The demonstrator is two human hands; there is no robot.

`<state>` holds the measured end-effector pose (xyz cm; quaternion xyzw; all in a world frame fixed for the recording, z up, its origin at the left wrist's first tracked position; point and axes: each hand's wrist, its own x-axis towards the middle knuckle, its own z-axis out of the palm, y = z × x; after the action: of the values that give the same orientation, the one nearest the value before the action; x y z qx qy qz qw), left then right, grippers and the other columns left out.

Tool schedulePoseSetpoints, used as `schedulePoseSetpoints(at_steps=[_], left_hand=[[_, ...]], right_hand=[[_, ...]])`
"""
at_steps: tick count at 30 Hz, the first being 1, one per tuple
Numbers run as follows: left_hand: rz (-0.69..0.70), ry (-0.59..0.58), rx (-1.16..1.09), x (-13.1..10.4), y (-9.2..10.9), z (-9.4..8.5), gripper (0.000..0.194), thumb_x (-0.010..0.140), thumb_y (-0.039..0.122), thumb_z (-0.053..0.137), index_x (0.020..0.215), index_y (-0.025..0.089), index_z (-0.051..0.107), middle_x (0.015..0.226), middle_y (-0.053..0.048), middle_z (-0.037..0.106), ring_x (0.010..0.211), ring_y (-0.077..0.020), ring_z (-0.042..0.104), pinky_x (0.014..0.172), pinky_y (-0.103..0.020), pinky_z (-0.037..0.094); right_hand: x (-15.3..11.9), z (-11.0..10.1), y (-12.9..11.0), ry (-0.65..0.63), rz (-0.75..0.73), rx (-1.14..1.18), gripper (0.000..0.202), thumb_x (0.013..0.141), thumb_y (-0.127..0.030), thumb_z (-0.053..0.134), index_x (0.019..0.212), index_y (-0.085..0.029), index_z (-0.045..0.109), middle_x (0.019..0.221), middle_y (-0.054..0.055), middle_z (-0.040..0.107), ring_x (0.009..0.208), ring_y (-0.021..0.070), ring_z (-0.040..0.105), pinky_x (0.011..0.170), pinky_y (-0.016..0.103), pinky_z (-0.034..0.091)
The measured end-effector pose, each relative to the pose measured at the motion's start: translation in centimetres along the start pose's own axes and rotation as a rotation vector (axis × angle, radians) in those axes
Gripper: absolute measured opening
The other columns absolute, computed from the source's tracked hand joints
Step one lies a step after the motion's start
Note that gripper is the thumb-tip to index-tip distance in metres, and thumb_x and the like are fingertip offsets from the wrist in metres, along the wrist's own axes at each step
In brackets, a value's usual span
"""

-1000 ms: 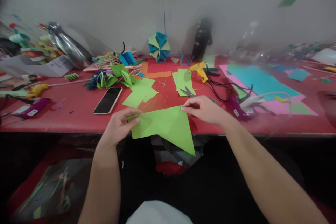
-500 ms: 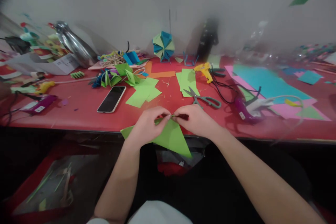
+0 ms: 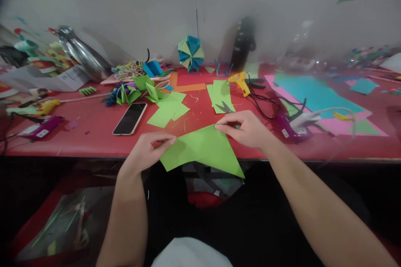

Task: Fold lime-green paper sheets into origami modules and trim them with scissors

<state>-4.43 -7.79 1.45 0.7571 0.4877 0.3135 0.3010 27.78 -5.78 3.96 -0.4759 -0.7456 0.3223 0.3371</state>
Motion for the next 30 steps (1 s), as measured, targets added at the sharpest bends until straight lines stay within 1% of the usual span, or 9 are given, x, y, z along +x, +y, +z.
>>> schedulePoseSetpoints(at_steps=[8,12,14,16,18,21,24,27,30], left_hand=[[-0.095,0.045,0.113,-1.1,-2.2,-2.2,0.020,0.093,0.036,0.063,0.092,0.022,0.078,0.098,-0.004,0.081,0.093,-0.0241,0.075,0.083,-0.035,0.058],[-0.193,0.249,0.124,-1.3,-3.2,-3.0,0.018,0.090,0.036,0.068,0.087,0.021,0.077,0.094,-0.006,0.080,0.092,-0.0254,0.074,0.082,-0.036,0.058],[-0.143,0.368,0.021,-1.1,-2.7,-2.7,0.022,0.092,0.039,0.067,0.098,0.020,0.077,0.102,-0.007,0.079,0.098,-0.0242,0.074,0.087,-0.035,0.058],[-0.051,0.420,-0.109,-0.8,-1.8,-2.1,0.031,0.095,0.042,0.065,0.117,0.021,0.074,0.118,-0.008,0.076,0.110,-0.0233,0.071,0.094,-0.033,0.057],[-0.009,0.344,-0.155,-0.3,-0.8,-1.2,0.037,0.094,0.043,0.067,0.124,0.022,0.071,0.123,-0.008,0.075,0.109,-0.0223,0.071,0.094,-0.032,0.056],[-0.040,0.250,-0.073,0.1,-0.2,-0.2,0.028,0.093,0.045,0.069,0.106,0.021,0.077,0.106,-0.005,0.079,0.096,-0.0215,0.073,0.084,-0.030,0.056],[-0.069,0.202,-0.005,0.3,0.0,0.5,0.027,0.095,0.044,0.066,0.092,0.020,0.078,0.093,-0.003,0.080,0.087,-0.0210,0.072,0.073,-0.028,0.053],[-0.056,0.158,0.016,0.4,0.9,1.4,0.025,0.095,0.042,0.065,0.090,0.021,0.078,0.090,-0.002,0.080,0.081,-0.0203,0.072,0.068,-0.027,0.051],[0.013,0.066,-0.033,0.7,2.5,2.6,0.024,0.096,0.039,0.063,0.092,0.022,0.079,0.092,-0.001,0.081,0.084,-0.0207,0.072,0.069,-0.028,0.052]], right_hand=[[-0.5,-3.1,0.7,0.128,0.061,-0.070,0.026,0.083,-0.051,0.076,0.084,-0.026,0.081,0.082,0.004,0.077,0.074,0.0216,0.068,0.068,0.036,0.055],[-0.6,-4.4,1.3,0.218,0.107,-0.086,0.033,0.081,-0.057,0.077,0.087,-0.026,0.082,0.078,0.005,0.076,0.067,0.0213,0.066,0.060,0.037,0.053],[-0.4,-4.1,1.3,0.175,0.111,-0.057,0.034,0.080,-0.058,0.078,0.087,-0.025,0.081,0.077,0.005,0.075,0.067,0.0210,0.065,0.061,0.037,0.053],[-0.1,-3.2,1.0,0.109,0.101,-0.007,0.034,0.078,-0.058,0.078,0.085,-0.024,0.080,0.076,0.004,0.074,0.067,0.0200,0.064,0.063,0.036,0.052],[0.2,-2.3,0.8,0.077,0.108,0.050,0.035,0.077,-0.058,0.078,0.083,-0.024,0.079,0.074,0.003,0.073,0.066,0.0187,0.063,0.062,0.034,0.051],[0.5,-1.8,1.0,-0.015,0.117,0.046,0.032,0.082,-0.055,0.074,0.081,-0.023,0.077,0.072,0.002,0.072,0.067,0.0184,0.064,0.064,0.033,0.051],[0.5,-1.8,1.3,-0.049,0.091,-0.136,0.026,0.086,-0.047,0.072,0.098,-0.025,0.079,0.096,0.005,0.079,0.088,0.0241,0.072,0.081,0.037,0.055],[0.4,-0.6,0.3,-0.001,-0.068,-0.280,0.036,0.087,-0.041,0.072,0.119,-0.026,0.075,0.125,0.007,0.075,0.118,0.0295,0.067,0.104,0.044,0.049],[0.2,1.8,-1.8,-0.118,-0.231,-0.240,0.025,0.094,-0.036,0.065,0.113,-0.026,0.076,0.116,0.007,0.078,0.110,0.0253,0.069,0.099,0.039,0.050]])
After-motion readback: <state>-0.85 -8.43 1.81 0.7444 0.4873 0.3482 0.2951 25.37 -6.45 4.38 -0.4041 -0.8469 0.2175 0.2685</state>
